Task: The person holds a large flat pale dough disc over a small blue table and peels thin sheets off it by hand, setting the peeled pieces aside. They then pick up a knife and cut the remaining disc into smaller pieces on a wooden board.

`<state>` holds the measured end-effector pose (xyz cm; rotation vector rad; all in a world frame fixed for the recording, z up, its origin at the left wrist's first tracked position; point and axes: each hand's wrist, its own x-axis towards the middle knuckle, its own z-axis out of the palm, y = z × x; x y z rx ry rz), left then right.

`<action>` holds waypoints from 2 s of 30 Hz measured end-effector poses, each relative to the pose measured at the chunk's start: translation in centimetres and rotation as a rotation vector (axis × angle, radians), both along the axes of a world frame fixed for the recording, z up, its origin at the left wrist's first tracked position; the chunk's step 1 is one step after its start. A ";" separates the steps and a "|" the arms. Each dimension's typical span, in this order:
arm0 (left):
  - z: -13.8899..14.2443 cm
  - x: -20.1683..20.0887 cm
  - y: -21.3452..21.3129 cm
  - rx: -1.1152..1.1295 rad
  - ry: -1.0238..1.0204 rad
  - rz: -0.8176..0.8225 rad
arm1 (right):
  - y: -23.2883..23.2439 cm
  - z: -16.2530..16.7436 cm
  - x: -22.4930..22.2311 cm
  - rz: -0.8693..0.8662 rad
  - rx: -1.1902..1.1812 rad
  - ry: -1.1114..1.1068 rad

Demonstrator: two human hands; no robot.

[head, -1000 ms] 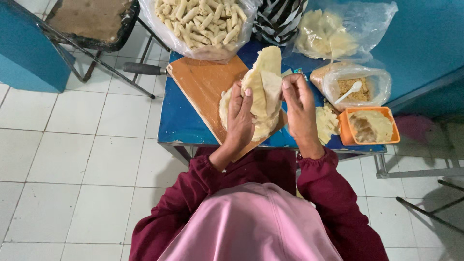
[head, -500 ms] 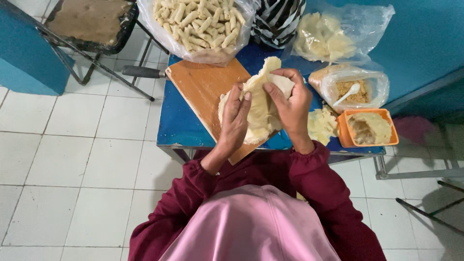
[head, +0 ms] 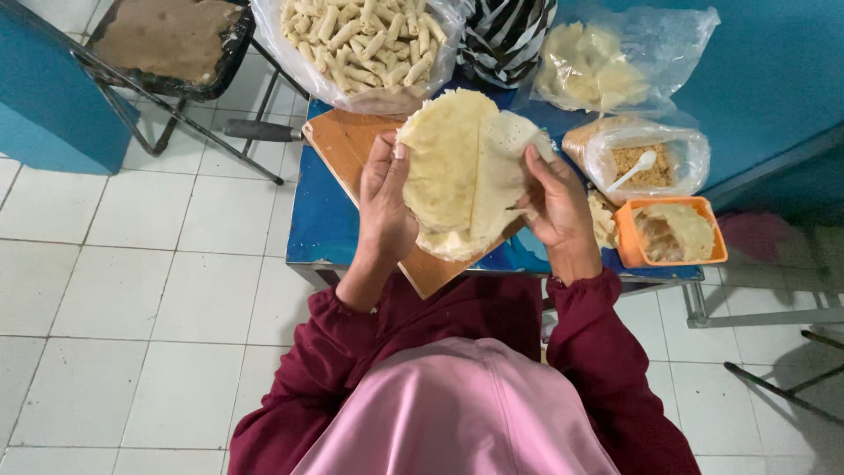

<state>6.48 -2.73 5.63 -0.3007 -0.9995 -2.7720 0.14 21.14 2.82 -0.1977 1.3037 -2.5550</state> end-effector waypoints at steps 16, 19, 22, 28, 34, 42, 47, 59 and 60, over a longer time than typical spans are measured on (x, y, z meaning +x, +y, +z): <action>-2.6 -1.6 -5.6 0.299 -0.024 0.075 | 4.9 -2.2 -0.6 -0.195 -0.147 -0.162; -2.6 -1.4 -7.8 0.312 0.001 0.138 | 4.7 1.5 -0.6 -0.286 -0.048 0.068; -2.7 -1.4 -9.4 0.401 0.042 0.111 | 1.0 2.8 0.8 -0.389 0.470 0.283; -4.5 -2.1 -9.1 0.470 0.041 0.090 | -6.7 0.3 6.0 -0.108 1.209 1.116; -5.0 -2.5 -8.0 0.556 0.018 0.045 | -6.3 -0.2 7.3 -0.090 1.266 1.188; -3.7 -3.2 -3.9 0.514 -0.047 -0.075 | -5.3 1.2 7.2 0.040 1.260 1.119; -3.5 -3.5 -1.8 0.445 -0.101 -0.091 | -6.7 0.2 3.3 0.016 1.707 1.481; -5.7 -4.9 2.3 0.301 -0.034 -0.158 | -6.8 6.3 4.4 -0.382 1.145 1.112; -6.2 -4.8 2.8 0.295 -0.020 -0.177 | -7.7 6.6 4.3 -0.402 1.137 1.137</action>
